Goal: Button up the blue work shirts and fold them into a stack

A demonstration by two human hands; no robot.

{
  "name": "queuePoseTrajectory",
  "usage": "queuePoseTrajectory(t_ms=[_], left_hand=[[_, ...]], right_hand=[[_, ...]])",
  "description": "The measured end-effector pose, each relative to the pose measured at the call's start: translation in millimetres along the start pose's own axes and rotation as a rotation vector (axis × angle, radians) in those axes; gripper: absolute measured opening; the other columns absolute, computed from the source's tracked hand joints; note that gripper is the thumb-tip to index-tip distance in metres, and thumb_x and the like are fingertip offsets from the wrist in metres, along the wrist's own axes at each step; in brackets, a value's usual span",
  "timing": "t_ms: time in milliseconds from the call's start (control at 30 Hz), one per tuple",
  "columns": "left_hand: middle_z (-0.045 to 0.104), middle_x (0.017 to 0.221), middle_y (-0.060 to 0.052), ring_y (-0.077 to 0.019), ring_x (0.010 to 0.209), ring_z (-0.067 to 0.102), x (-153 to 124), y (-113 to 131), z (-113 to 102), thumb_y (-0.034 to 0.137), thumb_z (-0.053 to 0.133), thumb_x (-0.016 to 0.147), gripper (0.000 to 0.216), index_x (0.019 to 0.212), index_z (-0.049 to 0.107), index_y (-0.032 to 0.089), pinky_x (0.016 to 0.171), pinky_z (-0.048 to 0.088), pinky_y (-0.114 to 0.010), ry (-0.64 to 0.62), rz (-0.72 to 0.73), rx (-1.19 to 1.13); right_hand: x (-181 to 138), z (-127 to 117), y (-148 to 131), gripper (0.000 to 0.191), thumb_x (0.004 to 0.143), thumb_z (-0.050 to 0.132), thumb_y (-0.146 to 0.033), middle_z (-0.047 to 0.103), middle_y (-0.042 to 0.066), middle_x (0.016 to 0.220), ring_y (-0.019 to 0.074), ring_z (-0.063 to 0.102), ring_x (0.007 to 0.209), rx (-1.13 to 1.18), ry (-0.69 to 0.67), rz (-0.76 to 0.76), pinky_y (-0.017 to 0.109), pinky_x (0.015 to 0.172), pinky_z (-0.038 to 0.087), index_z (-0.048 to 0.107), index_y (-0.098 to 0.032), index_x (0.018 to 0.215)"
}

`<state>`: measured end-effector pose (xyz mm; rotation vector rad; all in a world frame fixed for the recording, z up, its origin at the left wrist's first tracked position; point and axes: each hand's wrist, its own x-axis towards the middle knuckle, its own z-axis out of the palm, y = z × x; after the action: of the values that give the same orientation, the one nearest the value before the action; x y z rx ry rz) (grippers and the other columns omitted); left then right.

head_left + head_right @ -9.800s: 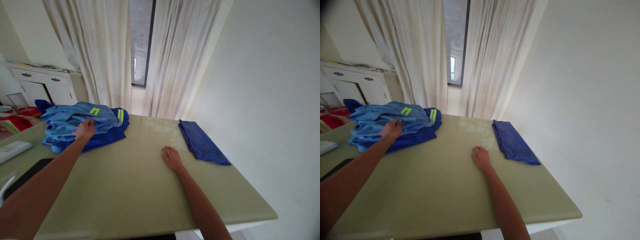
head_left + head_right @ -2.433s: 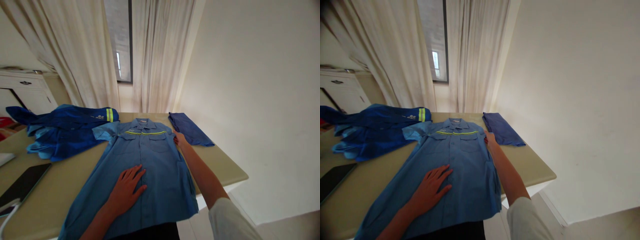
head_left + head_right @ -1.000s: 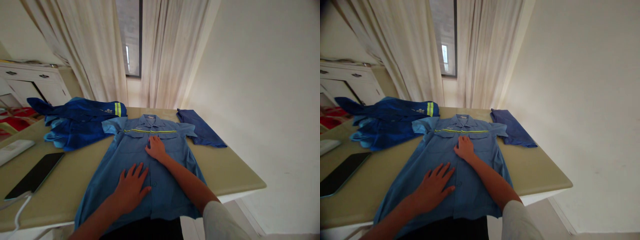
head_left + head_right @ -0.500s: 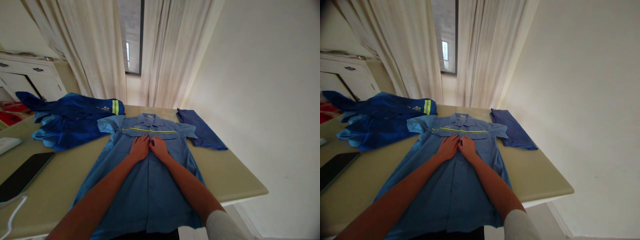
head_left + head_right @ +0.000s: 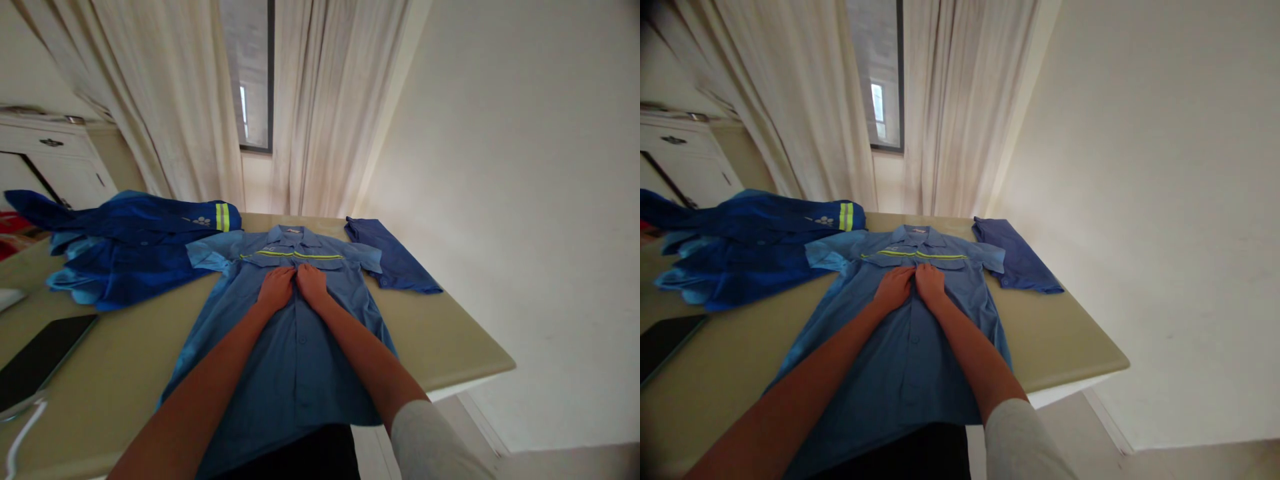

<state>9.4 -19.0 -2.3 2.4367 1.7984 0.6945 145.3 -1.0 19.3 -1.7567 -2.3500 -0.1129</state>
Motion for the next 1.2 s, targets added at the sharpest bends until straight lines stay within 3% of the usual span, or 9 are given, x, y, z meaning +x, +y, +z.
queuePoseTrajectory(t_ms=[267,433,633,900,1200], left_hand=[[0.067,0.139,-0.009,-0.0236,0.128,0.061,-6,-3,1,0.011,0.046,0.091,0.049,0.135,0.065,0.020,0.115,0.043,-0.041,0.003,0.095,-0.038],[0.069,0.133,-0.010,-0.0235,0.122,0.063,-5,-4,-1,0.012,0.044,0.092,0.047,0.133,0.065,0.020,0.110,0.047,-0.039,-0.052,0.065,-0.054],[0.066,0.137,-0.011,-0.0259,0.124,0.060,-7,2,-7,0.016,0.043,0.095,0.047,0.137,0.063,0.022,0.111,0.043,-0.042,-0.026,0.017,0.014],[0.063,0.141,-0.010,-0.0258,0.127,0.058,-9,3,-8,0.016,0.042,0.095,0.050,0.142,0.058,0.022,0.110,0.043,-0.041,-0.034,-0.004,0.020],[0.064,0.138,-0.009,-0.0268,0.124,0.058,-8,-2,-5,0.016,0.041,0.096,0.048,0.140,0.060,0.022,0.107,0.045,-0.043,-0.053,-0.001,0.024]], right_hand=[[-15,2,2,0.023,0.104,0.046,-0.029,0.073,0.014,0.109,0.0228,0.073,0.097,0.046,0.004,0.158,0.029,0.079,0.052,0.065,-0.017,0.111],[-12,1,4,0.022,0.103,0.047,-0.026,0.073,0.014,0.111,0.0234,0.072,0.097,0.086,-0.001,0.129,0.030,0.079,0.051,0.066,-0.018,0.111],[-9,-1,5,0.023,0.102,0.049,-0.029,0.073,0.013,0.110,0.0229,0.071,0.095,0.126,0.037,0.138,0.030,0.078,0.049,0.068,-0.020,0.110],[-10,-1,10,0.024,0.099,0.053,-0.030,0.076,0.006,0.100,0.0188,0.068,0.092,0.338,0.030,0.159,0.027,0.081,0.047,0.072,-0.021,0.109],[-8,4,15,0.022,0.098,0.056,-0.029,0.076,0.005,0.101,0.0189,0.068,0.093,0.346,-0.007,0.121,0.026,0.080,0.046,0.072,-0.022,0.111]])
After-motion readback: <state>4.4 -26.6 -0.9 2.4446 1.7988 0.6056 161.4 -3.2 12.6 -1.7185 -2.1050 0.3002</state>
